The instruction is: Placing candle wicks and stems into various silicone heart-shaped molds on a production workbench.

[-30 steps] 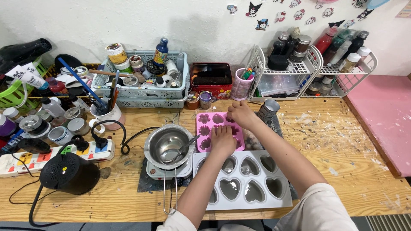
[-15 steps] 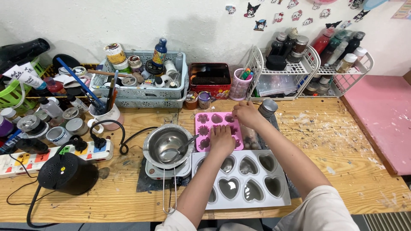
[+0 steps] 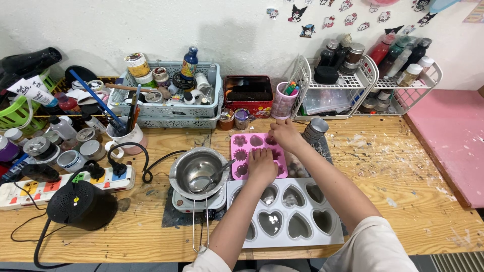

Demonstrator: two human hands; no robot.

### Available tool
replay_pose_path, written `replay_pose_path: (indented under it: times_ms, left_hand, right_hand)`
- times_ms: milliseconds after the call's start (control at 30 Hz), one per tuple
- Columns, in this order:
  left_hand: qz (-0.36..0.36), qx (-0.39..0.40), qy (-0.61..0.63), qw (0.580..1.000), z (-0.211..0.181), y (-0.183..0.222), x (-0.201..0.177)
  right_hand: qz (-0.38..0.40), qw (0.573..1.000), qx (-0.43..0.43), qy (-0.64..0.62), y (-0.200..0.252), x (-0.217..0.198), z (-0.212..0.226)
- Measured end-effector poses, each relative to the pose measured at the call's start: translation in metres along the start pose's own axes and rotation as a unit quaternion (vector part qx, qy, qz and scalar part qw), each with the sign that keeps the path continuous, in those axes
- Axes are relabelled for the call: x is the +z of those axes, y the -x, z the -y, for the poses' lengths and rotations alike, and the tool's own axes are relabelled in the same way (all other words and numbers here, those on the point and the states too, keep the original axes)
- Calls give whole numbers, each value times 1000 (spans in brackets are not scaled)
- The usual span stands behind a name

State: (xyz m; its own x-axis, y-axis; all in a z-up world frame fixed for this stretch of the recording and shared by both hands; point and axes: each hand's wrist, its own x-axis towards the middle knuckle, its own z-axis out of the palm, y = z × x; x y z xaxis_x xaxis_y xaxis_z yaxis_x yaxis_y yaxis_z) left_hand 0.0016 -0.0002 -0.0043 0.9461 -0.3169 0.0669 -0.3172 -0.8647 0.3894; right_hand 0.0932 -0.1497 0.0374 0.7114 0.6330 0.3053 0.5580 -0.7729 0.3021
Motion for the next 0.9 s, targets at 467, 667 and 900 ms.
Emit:
replay_pose_path:
  times_ms: [467, 667, 900]
  left_hand:
    - [1, -3, -11, 1000, -2, 3, -4]
    - [-1, 4, -10, 1000, -1, 3, -2]
    - [-1, 41, -7, 999, -30, 15, -21]
  right_hand:
    - [15, 996, 34, -84, 6, -17, -6]
    - [-51, 977, 58, -201, 31, -94, -19]
    - [-22, 898, 309, -313, 106, -160, -29]
